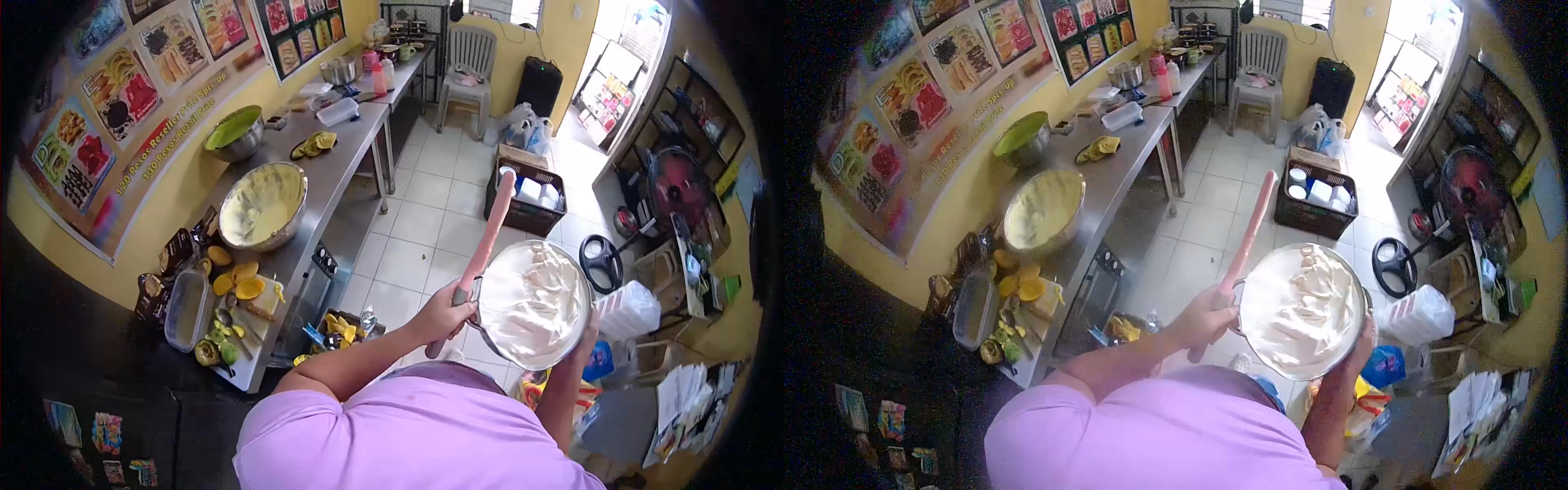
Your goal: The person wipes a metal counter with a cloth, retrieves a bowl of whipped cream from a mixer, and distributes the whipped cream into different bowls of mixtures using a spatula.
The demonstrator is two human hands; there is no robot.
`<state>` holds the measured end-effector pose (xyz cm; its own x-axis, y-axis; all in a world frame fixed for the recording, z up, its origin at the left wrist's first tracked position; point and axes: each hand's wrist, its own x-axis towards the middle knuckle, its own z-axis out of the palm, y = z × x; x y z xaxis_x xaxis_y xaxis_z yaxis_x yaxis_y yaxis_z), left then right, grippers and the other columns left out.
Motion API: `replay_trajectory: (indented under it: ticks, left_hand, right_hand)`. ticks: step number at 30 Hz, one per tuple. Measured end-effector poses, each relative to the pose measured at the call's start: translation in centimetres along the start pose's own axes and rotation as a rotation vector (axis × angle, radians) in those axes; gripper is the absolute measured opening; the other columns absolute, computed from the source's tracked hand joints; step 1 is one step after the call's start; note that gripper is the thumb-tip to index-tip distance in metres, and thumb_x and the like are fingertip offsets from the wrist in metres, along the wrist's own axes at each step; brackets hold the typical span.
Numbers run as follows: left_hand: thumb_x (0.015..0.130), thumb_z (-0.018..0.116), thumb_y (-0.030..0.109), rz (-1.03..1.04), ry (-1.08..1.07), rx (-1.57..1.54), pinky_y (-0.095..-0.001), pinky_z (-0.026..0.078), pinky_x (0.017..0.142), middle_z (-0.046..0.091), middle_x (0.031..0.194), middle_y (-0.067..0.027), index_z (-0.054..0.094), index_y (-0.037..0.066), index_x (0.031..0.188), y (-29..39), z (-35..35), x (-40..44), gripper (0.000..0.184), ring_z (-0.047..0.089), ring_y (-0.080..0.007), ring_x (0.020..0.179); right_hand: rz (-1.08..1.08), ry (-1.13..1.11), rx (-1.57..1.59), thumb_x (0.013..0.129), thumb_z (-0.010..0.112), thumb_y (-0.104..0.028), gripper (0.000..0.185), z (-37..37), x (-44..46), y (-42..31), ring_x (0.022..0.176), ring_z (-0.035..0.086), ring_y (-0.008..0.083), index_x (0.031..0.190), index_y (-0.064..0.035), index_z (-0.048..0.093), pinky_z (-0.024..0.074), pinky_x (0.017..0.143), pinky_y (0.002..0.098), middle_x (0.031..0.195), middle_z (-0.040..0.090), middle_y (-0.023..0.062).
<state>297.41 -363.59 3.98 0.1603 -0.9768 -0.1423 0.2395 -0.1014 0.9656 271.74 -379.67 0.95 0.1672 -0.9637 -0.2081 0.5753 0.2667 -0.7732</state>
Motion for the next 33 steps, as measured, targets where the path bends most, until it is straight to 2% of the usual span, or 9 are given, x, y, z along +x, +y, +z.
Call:
replay_trajectory:
  ticks: [1,12,17,21,22,24,30,32,33]
  left_hand:
    - [0.093,0.055,0.010,0.003,0.020,0.004,-0.0257,0.039,0.038,0.055,0.070,-0.0037,0.046,0.001,0.108,1.1,-1.1,2.5,0.019,0.047,-0.0084,0.044]
    - [0.092,0.057,0.006,0.182,0.588,0.060,-0.0266,0.036,0.038,0.055,0.069,-0.0033,0.044,0.008,0.094,7.6,-19.4,21.9,0.013,0.045,-0.0081,0.044]
    - [0.091,0.058,0.006,0.188,0.597,-0.054,-0.0271,0.035,0.037,0.055,0.067,-0.0025,0.045,0.008,0.092,14.7,-32.6,32.4,0.013,0.046,-0.0084,0.042]
    - [0.092,0.056,0.006,0.211,0.681,0.061,-0.0261,0.037,0.039,0.052,0.065,-0.0007,0.047,0.006,0.095,23.5,-40.0,37.9,0.010,0.047,-0.0081,0.044]
    - [0.092,0.058,0.008,0.335,0.602,-0.125,-0.0252,0.038,0.040,0.050,0.065,0.0002,0.048,0.006,0.097,21.5,-43.3,40.7,0.012,0.047,-0.0074,0.046]
    - [0.092,0.060,0.010,0.325,0.643,-0.096,-0.0250,0.037,0.041,0.050,0.065,0.0005,0.048,0.006,0.097,24.5,-46.2,42.5,0.014,0.047,-0.0072,0.047]
    - [0.093,0.064,0.015,0.398,0.737,-0.165,-0.0232,0.036,0.042,0.049,0.065,0.0019,0.045,0.009,0.093,27.7,-55.5,49.0,0.020,0.047,-0.0067,0.049]
    - [0.093,0.064,0.014,0.529,0.826,-0.092,-0.0225,0.035,0.041,0.049,0.065,0.0017,0.045,0.009,0.091,29.6,-58.7,51.4,0.020,0.048,-0.0065,0.048]
    - [0.092,0.064,0.011,0.573,0.930,-0.009,-0.0218,0.035,0.040,0.050,0.066,0.0013,0.045,0.009,0.089,30.8,-60.3,52.6,0.020,0.048,-0.0060,0.048]
  right_hand:
    - [-0.083,0.014,-0.268,0.097,0.044,-0.026,0.035,3.6,2.1,-1.0,0.091,0.065,0.0220,0.111,-0.0001,0.061,0.0535,0.080,0.0340,0.105,0.065,0.0134]
    - [0.172,-0.328,-0.093,0.098,0.044,-0.027,0.036,27.5,30.5,10.7,0.094,0.063,0.0196,0.120,-0.0010,0.057,0.0516,0.083,0.0339,0.109,0.064,0.0115]
    - [0.228,-0.411,-0.067,0.096,0.043,-0.027,0.037,43.9,40.0,14.5,0.099,0.063,0.0238,0.117,-0.0009,0.059,0.0502,0.088,0.0352,0.114,0.065,0.0132]
    - [0.299,-0.464,0.031,0.096,0.044,-0.035,0.049,55.4,46.0,16.4,0.111,0.059,0.0251,0.129,-0.0003,0.054,0.0472,0.096,0.0379,0.124,0.061,0.0145]
    - [0.240,-0.485,-0.002,0.097,0.042,-0.036,0.049,58.3,46.8,16.9,0.112,0.058,0.0253,0.131,-0.0014,0.053,0.0467,0.097,0.0381,0.126,0.059,0.0139]
    - [0.028,-0.536,-0.155,0.098,0.039,-0.036,0.051,63.6,49.5,17.7,0.115,0.057,0.0254,0.133,-0.0017,0.051,0.0458,0.099,0.0388,0.130,0.057,0.0136]
    - [0.206,-0.673,0.015,0.098,0.041,-0.024,0.040,77.0,60.8,23.4,0.108,0.060,0.0218,0.126,0.0000,0.056,0.0466,0.095,0.0334,0.118,0.063,0.0127]
    - [-0.275,-0.692,-0.166,0.098,0.041,-0.028,0.042,80.9,59.5,26.6,0.110,0.059,0.0227,0.129,-0.0017,0.055,0.0467,0.096,0.0367,0.122,0.062,0.0129]
    - [0.220,-0.818,-0.003,0.100,0.041,-0.028,0.042,84.2,65.3,27.5,0.109,0.059,0.0219,0.128,-0.0008,0.055,0.0465,0.096,0.0345,0.122,0.062,0.0123]
